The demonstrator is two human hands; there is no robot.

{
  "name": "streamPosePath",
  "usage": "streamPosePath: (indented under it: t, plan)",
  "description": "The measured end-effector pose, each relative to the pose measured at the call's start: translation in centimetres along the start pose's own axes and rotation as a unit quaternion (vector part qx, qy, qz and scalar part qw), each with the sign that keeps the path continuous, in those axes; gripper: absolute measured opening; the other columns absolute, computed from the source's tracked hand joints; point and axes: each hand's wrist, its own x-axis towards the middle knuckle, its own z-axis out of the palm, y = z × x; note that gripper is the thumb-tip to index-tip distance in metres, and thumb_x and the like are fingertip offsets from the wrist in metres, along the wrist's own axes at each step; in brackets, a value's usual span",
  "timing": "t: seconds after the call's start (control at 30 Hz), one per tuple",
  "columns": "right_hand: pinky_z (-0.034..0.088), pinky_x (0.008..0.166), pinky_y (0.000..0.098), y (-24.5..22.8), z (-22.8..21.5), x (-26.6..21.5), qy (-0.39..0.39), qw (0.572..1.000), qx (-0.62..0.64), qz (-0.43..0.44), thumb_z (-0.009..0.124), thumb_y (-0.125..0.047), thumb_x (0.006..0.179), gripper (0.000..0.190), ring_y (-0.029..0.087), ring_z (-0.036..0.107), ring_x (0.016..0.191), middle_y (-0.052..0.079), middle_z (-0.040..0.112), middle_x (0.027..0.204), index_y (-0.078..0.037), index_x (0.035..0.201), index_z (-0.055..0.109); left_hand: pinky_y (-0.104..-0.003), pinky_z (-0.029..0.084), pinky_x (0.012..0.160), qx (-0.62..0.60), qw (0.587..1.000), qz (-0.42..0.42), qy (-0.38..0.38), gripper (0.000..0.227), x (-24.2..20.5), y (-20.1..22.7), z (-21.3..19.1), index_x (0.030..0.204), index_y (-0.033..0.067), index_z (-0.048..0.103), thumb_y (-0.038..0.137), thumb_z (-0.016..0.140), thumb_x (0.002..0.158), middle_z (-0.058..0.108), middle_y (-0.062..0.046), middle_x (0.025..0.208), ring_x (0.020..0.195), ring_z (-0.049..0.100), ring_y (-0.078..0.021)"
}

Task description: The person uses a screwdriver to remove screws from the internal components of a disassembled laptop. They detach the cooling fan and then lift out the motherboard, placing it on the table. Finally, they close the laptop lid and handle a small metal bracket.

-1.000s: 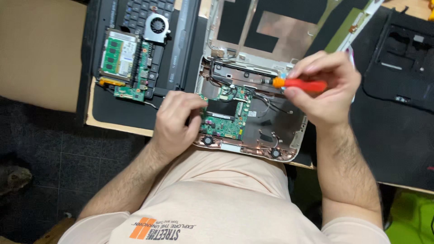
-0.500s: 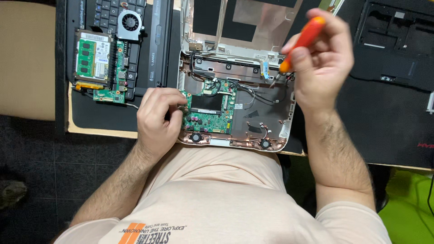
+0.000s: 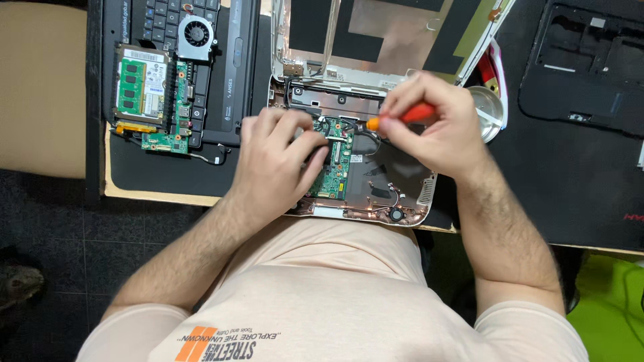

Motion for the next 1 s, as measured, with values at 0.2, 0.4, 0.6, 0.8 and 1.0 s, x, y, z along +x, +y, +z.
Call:
streamPosePath:
  t: [0.2, 0.4, 0.6, 0.8, 1.0]
  plan:
    - [0.071, 0.078, 0.0391, -0.4, -1.6, -1.1, -0.073, 0.996, -0.025, 0.04, 0.092, 0.012, 0.099, 0.016, 0.03, 0.089, 0.089, 0.019, 0.093, 0.111, -0.002, 0.102, 0.083, -0.047, 0.048, 0.089, 0.024, 1.0, 0.004, 0.007, 0.008, 3.5, 0.1, 1.9, 0.105, 0.0148, 0.08, 0.011, 0.087, 0.105, 0.057, -0.003, 0.121, 0.117, 0.058, -0.0315]
    - [0.072, 0.082, 0.0471, -1.3, -0.7, -1.2, -0.12, 0.977, -0.174, 0.008, 0.084, 0.005, 0.101, 0.021, 0.037, 0.084, 0.093, 0.015, 0.086, 0.117, -0.005, 0.12, 0.087, -0.05, 0.05, 0.093, -0.007, 0.999, -0.015, -0.051, 0.015, 3.9, 0.1, 1.9, 0.11, 0.0112, 0.079, 0.01, 0.092, 0.102, 0.055, -0.005, 0.124, 0.121, 0.056, -0.0347]
    - [0.069, 0.08, 0.0399, 0.7, 0.4, -1.8, -0.105, 0.967, -0.231, -0.004, 0.085, -0.004, 0.104, 0.021, 0.026, 0.08, 0.085, 0.003, 0.084, 0.118, -0.014, 0.122, 0.087, -0.049, 0.048, 0.093, -0.01, 0.996, -0.022, -0.084, 0.016, 4.2, -0.2, 1.8, 0.11, 0.0138, 0.079, 0.009, 0.091, 0.102, 0.052, -0.002, 0.124, 0.12, 0.054, -0.0316]
    - [0.069, 0.082, 0.0423, 0.9, 0.5, -1.7, -0.108, 0.964, -0.242, -0.004, 0.086, -0.005, 0.105, 0.019, 0.028, 0.081, 0.087, 0.003, 0.083, 0.118, -0.014, 0.121, 0.086, -0.049, 0.049, 0.094, 0.005, 0.995, -0.013, -0.099, 0.017, 4.4, -0.8, 1.1, 0.11, 0.0149, 0.082, 0.007, 0.093, 0.1, 0.053, -0.001, 0.122, 0.119, 0.056, -0.0301]
    - [0.07, 0.087, 0.0424, 1.1, 0.4, -1.7, -0.104, 0.962, -0.252, -0.015, 0.087, -0.008, 0.106, 0.017, 0.028, 0.083, 0.094, 0.002, 0.081, 0.117, -0.017, 0.121, 0.085, -0.047, 0.048, 0.089, 0.013, 0.998, -0.008, -0.065, 0.012, 4.2, 0.0, 2.1, 0.105, 0.0157, 0.08, 0.008, 0.089, 0.1, 0.055, -0.001, 0.12, 0.118, 0.057, -0.0296]
